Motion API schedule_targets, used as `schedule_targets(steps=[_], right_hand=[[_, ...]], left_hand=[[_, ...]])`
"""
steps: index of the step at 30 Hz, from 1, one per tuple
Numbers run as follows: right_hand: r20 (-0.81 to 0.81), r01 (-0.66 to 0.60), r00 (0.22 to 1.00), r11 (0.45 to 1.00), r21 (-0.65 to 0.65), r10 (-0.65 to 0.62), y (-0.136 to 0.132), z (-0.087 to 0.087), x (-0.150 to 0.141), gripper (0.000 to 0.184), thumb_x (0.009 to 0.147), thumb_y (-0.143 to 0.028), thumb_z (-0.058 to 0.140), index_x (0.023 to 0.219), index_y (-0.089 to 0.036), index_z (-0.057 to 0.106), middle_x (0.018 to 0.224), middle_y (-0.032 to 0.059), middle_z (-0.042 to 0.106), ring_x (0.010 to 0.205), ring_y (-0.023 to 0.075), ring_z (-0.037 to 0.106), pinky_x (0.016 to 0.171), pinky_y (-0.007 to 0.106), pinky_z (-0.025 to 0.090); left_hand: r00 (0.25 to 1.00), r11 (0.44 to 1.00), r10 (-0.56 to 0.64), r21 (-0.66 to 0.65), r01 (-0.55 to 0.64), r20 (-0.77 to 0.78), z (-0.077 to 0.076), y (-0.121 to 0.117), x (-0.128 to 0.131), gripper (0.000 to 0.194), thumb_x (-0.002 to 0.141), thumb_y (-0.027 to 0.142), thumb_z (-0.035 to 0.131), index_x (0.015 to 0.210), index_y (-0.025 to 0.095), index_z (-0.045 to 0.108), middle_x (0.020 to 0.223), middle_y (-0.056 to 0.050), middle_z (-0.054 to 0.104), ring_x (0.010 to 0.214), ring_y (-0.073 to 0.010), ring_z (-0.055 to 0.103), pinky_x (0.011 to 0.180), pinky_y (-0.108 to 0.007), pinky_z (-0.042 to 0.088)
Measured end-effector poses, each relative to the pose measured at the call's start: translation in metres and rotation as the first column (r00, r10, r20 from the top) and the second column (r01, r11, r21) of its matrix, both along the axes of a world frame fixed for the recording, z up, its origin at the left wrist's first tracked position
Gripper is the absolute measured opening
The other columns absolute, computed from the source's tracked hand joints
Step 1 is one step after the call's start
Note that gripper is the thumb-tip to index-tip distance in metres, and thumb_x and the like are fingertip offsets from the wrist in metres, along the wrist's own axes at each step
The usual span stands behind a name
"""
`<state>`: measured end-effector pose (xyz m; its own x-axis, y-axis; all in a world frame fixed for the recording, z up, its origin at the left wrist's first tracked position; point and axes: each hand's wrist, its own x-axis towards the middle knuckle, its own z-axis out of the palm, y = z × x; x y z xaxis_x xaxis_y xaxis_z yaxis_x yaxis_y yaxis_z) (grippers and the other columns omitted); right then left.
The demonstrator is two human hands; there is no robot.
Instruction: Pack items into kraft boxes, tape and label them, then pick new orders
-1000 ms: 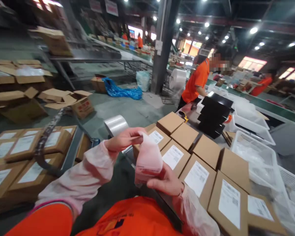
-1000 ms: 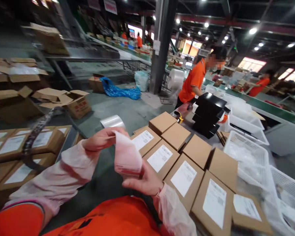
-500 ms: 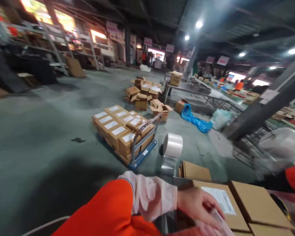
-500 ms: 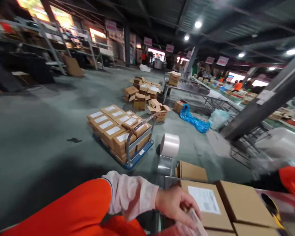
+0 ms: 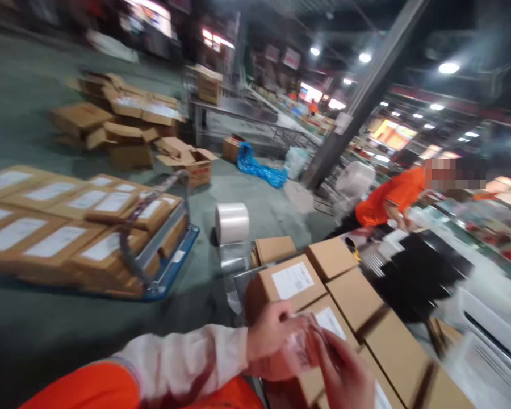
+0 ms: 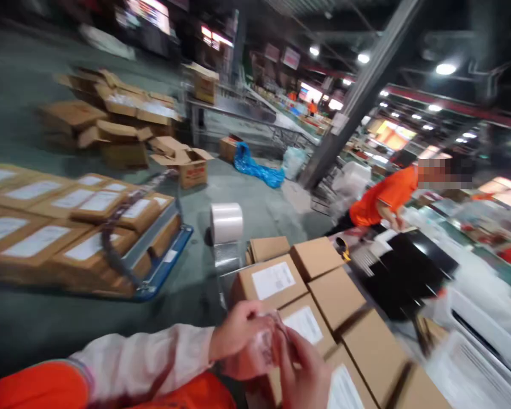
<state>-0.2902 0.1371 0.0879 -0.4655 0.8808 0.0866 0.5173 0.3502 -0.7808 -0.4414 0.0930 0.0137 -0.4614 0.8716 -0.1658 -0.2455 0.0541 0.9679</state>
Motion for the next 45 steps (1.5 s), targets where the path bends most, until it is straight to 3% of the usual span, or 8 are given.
schedule_targets(steps=[3, 8, 20, 26, 29, 36, 41, 45], right_hand=[[-0.068, -0.006, 0.998, 1.0, 0.007, 0.006, 0.015, 0.009, -0.014, 0.028, 0.073, -0.051, 0.067, 0.073, -0.024, 0.075, 0.085, 0.0091, 0.071, 0.077, 0.0234, 0.065, 0.064, 0.03, 0.054], [-0.11, 0.161, 0.98, 0.986, -0.03, -0.164, 0.121, 0.003, -0.009, 0.03, 0.064, -0.047, 0.073, 0.06, -0.017, 0.069, 0.065, 0.0045, 0.062, 0.06, 0.0148, 0.056, 0.052, 0.024, 0.044], [0.245, 0.405, 0.881, 0.913, 0.053, -0.405, 0.329, -0.069, -0.067, 0.021, 0.063, -0.031, 0.076, 0.076, -0.015, 0.073, 0.091, 0.0089, 0.069, 0.091, 0.0228, 0.061, 0.081, 0.031, 0.046], [0.501, 0.293, 0.774, 0.921, 0.258, -0.387, 0.319, -0.083, -0.069, 0.094, 0.072, -0.049, 0.071, 0.146, -0.014, 0.027, 0.148, 0.0236, 0.028, 0.133, 0.0339, 0.031, 0.105, 0.048, 0.028], [0.691, -0.128, 0.72, 0.969, 0.21, -0.055, 0.307, -0.086, -0.082, 0.072, 0.084, -0.054, 0.055, 0.146, -0.028, 0.029, 0.155, 0.0105, 0.019, 0.142, 0.0291, 0.013, 0.112, 0.05, 0.013], [0.699, -0.313, 0.704, 0.938, 0.147, 0.125, 0.245, -0.089, -0.113, 0.057, 0.093, -0.041, 0.039, 0.146, -0.022, 0.031, 0.156, 0.0103, 0.019, 0.143, 0.0323, 0.006, 0.112, 0.056, 0.0], [0.066, -0.641, 0.735, 0.724, -0.255, 0.674, 0.192, -0.065, -0.067, 0.052, 0.087, -0.045, 0.047, 0.133, -0.022, 0.053, 0.133, 0.0087, 0.056, 0.126, 0.0274, 0.046, 0.105, 0.046, 0.034], [-0.509, -0.573, 0.792, 0.695, -0.434, 0.336, 0.14, -0.054, -0.022, 0.066, 0.071, -0.056, 0.066, 0.125, -0.019, 0.058, 0.108, 0.0093, 0.067, 0.095, 0.0236, 0.063, 0.08, 0.035, 0.051]], left_hand=[[0.938, 0.95, -0.309, 0.096, 0.297, 0.16, 0.009, 0.007, -0.01, 0.044, 0.054, 0.048, 0.08, 0.075, 0.016, 0.057, 0.071, 0.001, 0.057, 0.069, -0.015, 0.051, 0.065, -0.026, 0.042], [0.549, 0.599, -0.789, 0.149, 0.787, 0.278, 0.01, 0.029, -0.04, 0.038, 0.053, 0.037, 0.084, 0.079, 0.014, 0.066, 0.07, -0.001, 0.064, 0.074, -0.0199, 0.06, 0.079, -0.033, 0.046], [0.642, 0.621, -0.529, -0.262, 0.738, 0.555, 0.011, 0.168, -0.095, 0.045, 0.041, 0.02, 0.088, 0.08, 0.009, 0.069, 0.068, -0.009, 0.073, 0.067, -0.0232, 0.068, 0.08, -0.038, 0.054], [0.556, 0.591, -0.599, -0.15, 0.792, 0.577, 0.007, 0.106, -0.11, 0.044, 0.045, 0.028, 0.089, 0.083, 0.014, 0.071, 0.08, -0.008, 0.075, 0.081, -0.0228, 0.069, 0.082, -0.033, 0.053], [0.475, 0.579, -0.655, -0.014, 0.815, 0.588, 0.024, 0.07, -0.114, 0.048, 0.055, 0.028, 0.085, 0.098, 0.013, 0.071, 0.085, -0.01, 0.074, 0.085, -0.0252, 0.069, 0.084, -0.035, 0.052], [0.588, 0.731, -0.613, 0.098, 0.675, 0.528, 0.056, 0.055, -0.111, 0.057, 0.069, 0.028, 0.077, 0.122, 0.014, 0.061, 0.105, -0.014, 0.071, 0.101, -0.0316, 0.065, 0.093, -0.043, 0.047], [0.743, 0.821, -0.54, 0.054, 0.568, 0.396, 0.048, 0.05, -0.092, 0.056, 0.067, 0.033, 0.079, 0.116, 0.012, 0.063, 0.102, -0.013, 0.071, 0.097, -0.0302, 0.065, 0.092, -0.042, 0.047], [0.77, 0.781, -0.619, 0.014, 0.625, 0.155, 0.036, 0.052, -0.053, 0.052, 0.066, 0.045, 0.077, 0.102, 0.01, 0.067, 0.084, -0.01, 0.071, 0.085, -0.0263, 0.064, 0.079, -0.036, 0.049]])
